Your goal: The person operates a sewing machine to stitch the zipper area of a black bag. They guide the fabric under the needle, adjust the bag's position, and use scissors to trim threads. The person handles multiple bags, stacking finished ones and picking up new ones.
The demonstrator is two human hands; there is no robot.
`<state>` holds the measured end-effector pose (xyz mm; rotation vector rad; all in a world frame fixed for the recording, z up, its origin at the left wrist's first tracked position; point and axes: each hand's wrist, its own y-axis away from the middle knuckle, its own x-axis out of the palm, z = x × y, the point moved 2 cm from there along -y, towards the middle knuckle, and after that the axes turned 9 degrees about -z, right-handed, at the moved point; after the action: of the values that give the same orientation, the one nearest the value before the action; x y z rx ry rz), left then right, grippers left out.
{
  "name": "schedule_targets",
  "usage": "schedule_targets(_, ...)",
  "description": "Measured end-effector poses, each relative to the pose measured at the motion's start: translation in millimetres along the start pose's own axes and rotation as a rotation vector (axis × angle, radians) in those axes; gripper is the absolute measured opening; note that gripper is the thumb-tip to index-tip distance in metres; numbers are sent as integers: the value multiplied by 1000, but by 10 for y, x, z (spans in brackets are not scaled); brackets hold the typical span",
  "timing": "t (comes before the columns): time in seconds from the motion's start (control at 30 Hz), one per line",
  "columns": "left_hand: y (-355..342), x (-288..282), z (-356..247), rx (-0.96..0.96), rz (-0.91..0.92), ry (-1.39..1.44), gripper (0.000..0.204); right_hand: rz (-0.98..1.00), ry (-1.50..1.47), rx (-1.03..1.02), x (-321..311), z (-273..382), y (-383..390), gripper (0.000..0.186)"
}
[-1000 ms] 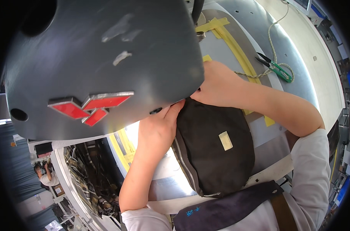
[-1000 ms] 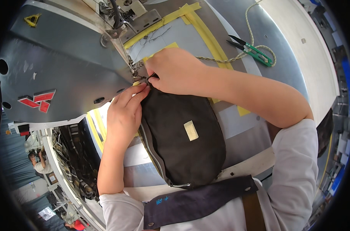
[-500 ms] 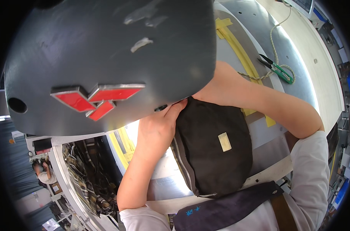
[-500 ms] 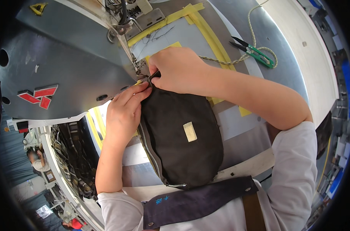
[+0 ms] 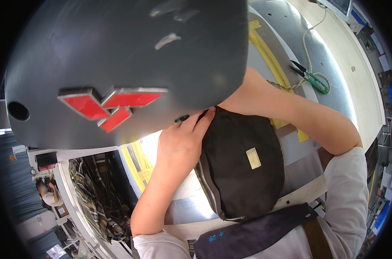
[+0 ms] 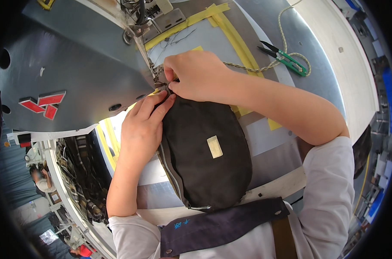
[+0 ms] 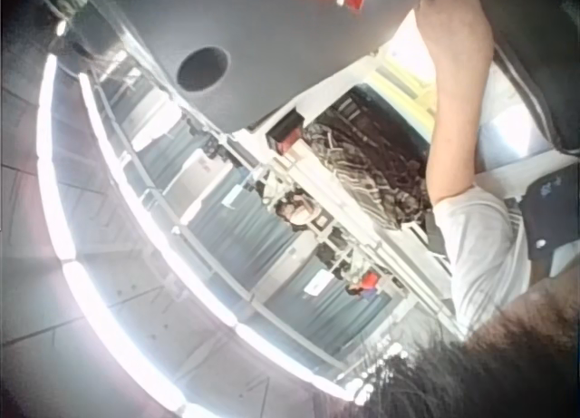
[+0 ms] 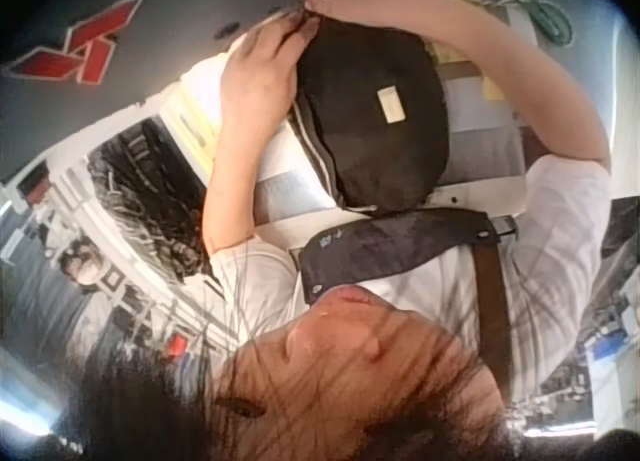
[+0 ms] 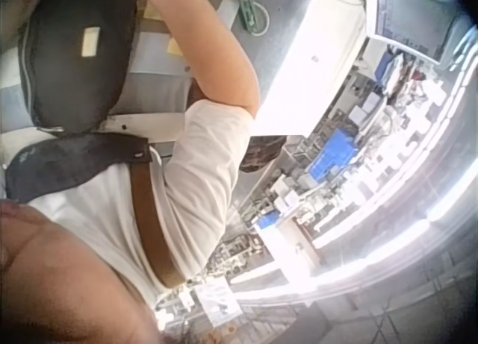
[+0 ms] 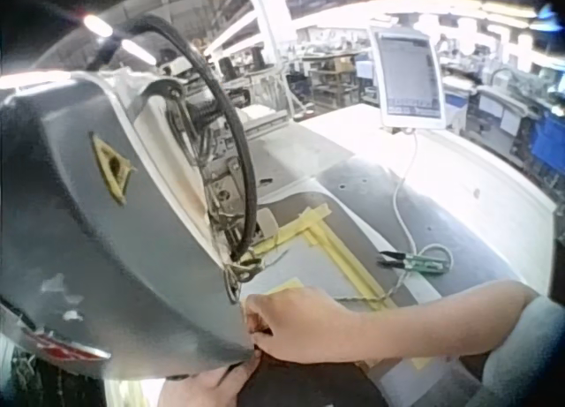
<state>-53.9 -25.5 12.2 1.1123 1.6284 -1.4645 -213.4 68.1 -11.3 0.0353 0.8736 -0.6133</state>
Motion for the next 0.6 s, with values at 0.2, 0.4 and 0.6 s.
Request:
schedule_targets(0.2,17,16,-24,-7,-6,-26,45,-169,-10,-145,23,-63,-29,19)
schedule_targets(0.4,29,33,-13,-15,-28,-20,43,-81,-233,-84,44,-50,-15,21)
schedule_targets(0.6,30,41,-7,12,-67,-14,43,-212,127,-261,-88,67,-42,14)
